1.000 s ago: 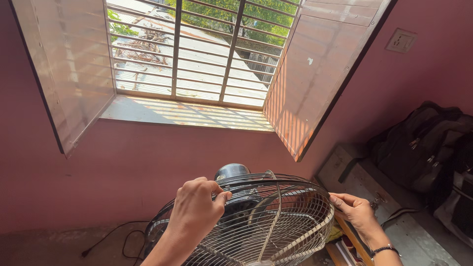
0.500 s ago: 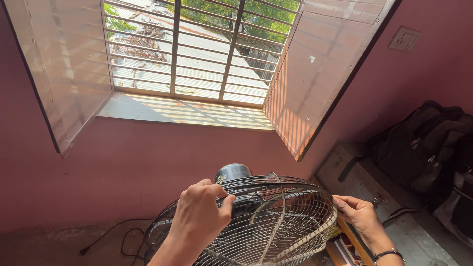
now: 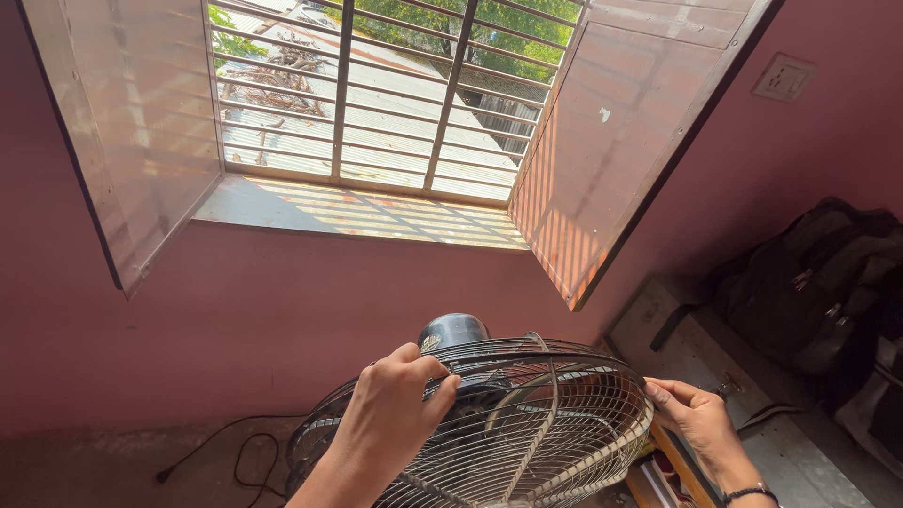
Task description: The person repairs a standing electric fan by hand, repeatedly bending and adjusting the metal grill wires to straighten them. The person works on multiple sections of the grill, using both hands to manipulate the wires. The fan remains stationary on the floor throughout the clip.
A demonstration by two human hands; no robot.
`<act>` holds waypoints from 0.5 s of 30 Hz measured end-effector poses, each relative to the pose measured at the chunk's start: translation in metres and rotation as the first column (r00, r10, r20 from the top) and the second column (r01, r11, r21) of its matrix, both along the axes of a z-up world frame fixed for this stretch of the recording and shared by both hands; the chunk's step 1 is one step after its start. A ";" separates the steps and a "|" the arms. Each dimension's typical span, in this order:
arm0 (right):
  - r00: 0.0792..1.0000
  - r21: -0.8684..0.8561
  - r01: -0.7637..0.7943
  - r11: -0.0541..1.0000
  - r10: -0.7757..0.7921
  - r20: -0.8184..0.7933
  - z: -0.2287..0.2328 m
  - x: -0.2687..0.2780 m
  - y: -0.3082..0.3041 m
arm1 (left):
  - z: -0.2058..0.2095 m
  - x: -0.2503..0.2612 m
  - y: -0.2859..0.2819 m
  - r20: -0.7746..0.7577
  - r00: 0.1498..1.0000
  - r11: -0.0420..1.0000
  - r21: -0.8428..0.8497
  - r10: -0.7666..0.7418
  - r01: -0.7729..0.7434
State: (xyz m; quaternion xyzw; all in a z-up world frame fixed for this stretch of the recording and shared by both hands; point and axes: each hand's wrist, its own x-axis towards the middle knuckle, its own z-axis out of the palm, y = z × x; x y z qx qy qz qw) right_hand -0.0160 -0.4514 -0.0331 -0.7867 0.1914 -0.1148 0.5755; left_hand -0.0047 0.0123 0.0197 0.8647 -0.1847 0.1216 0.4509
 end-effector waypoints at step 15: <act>1.000 0.021 0.014 1.000 -0.014 -0.008 -0.002 0.003 -0.002 | -0.010 0.005 -0.005 0.275 0.961 0.999 0.042 -0.018 0.006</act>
